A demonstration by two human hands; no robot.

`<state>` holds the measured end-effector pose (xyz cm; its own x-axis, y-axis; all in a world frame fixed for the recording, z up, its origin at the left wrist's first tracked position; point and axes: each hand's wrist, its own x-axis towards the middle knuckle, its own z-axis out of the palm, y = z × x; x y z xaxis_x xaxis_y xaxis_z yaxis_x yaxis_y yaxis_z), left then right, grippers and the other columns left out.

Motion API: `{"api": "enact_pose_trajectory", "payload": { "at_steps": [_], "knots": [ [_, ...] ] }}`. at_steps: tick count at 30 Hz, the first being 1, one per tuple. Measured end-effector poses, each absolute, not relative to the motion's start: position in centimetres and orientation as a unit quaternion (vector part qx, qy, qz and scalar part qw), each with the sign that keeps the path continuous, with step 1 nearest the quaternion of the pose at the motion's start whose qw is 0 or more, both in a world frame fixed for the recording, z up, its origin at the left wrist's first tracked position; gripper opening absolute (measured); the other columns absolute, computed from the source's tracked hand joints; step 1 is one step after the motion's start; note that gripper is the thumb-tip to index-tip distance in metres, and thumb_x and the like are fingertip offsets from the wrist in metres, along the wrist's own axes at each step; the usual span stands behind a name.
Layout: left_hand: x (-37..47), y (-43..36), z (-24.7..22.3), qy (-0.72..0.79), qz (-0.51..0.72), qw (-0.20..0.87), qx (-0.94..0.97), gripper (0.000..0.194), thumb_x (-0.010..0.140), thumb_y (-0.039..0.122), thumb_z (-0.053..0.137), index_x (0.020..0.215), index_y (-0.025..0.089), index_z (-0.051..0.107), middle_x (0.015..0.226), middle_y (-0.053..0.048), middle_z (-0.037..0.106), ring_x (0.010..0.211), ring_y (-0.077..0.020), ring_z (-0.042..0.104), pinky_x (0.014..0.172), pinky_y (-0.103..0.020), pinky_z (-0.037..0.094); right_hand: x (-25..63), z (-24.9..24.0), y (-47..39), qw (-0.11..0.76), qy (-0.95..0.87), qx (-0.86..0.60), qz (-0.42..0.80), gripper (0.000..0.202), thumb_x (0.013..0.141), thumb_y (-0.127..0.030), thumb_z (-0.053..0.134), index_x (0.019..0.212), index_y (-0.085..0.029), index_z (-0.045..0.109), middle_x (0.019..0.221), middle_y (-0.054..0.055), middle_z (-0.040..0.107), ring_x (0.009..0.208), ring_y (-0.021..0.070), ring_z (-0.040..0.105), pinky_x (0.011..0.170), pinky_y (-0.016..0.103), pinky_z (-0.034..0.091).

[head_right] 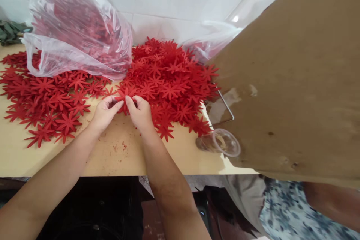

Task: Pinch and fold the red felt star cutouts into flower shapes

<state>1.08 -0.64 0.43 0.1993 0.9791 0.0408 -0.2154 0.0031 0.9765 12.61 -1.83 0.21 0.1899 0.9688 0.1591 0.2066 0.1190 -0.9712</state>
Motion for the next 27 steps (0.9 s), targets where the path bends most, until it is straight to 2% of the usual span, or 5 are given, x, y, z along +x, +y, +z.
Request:
{"api": "enact_pose_trajectory", "payload": {
  "at_steps": [10, 15, 19, 23, 27],
  "knots": [
    [0.4, -0.2, 0.4, 0.423, 0.56, 0.566, 0.432, 0.018, 0.073, 0.022, 0.056, 0.059, 0.016, 0.045, 0.054, 0.006, 0.041, 0.051, -0.005, 0.035, 0.053, -0.019, 0.03, 13.0, 0.5, -1.9, 0.563, -0.496, -0.52, 0.41, 0.033, 0.067, -0.048, 0.062, 0.06, -0.019, 0.048, 0.052, -0.006, 0.047, 0.047, 0.0063, 0.042, 0.048, 0.021, 0.038],
    [-0.5, 0.6, 0.3, 0.46, 0.575, 0.551, 0.393, 0.02, 0.075, 0.023, 0.054, 0.06, 0.017, 0.042, 0.054, 0.006, 0.04, 0.05, -0.006, 0.035, 0.051, -0.021, 0.028, 16.2, 0.0, -1.1, 0.628, -0.43, -0.63, 0.154, 0.036, 0.075, -0.053, 0.049, 0.089, -0.02, 0.05, 0.084, 0.005, 0.054, 0.078, 0.0157, 0.055, 0.07, 0.033, 0.047],
    [0.1, 0.3, 0.1, 0.455, 0.53, 0.535, 0.475, 0.019, 0.073, 0.02, 0.057, 0.058, 0.017, 0.045, 0.053, 0.006, 0.039, 0.051, -0.0065, 0.034, 0.054, -0.022, 0.03, 16.6, 0.2, -1.3, 0.566, -0.46, -0.681, -0.061, 0.057, 0.072, -0.056, 0.052, 0.114, -0.017, 0.045, 0.122, 0.019, 0.041, 0.12, 0.0294, 0.037, 0.093, 0.051, 0.035],
    [0.7, -0.2, 0.1, 0.44, 0.499, 0.539, 0.515, 0.016, 0.072, 0.018, 0.056, 0.06, 0.016, 0.047, 0.056, 0.005, 0.044, 0.054, -0.0068, 0.037, 0.059, -0.023, 0.033, 13.9, 0.4, -2.0, 0.548, -0.558, -0.59, 0.201, 0.038, 0.076, -0.051, 0.049, 0.097, -0.02, 0.055, 0.097, 0.01, 0.059, 0.091, 0.0199, 0.057, 0.08, 0.039, 0.045],
    [0.7, -0.5, 0.4, 0.43, 0.494, 0.551, 0.517, 0.016, 0.074, 0.021, 0.055, 0.061, 0.015, 0.047, 0.058, 0.005, 0.045, 0.055, -0.0065, 0.038, 0.06, -0.022, 0.034, 12.0, 0.3, -2.1, 0.53, -0.547, -0.516, 0.392, 0.023, 0.07, -0.04, 0.06, 0.074, -0.018, 0.056, 0.07, 0.002, 0.061, 0.066, 0.0128, 0.056, 0.065, 0.028, 0.046]
  ]
}}
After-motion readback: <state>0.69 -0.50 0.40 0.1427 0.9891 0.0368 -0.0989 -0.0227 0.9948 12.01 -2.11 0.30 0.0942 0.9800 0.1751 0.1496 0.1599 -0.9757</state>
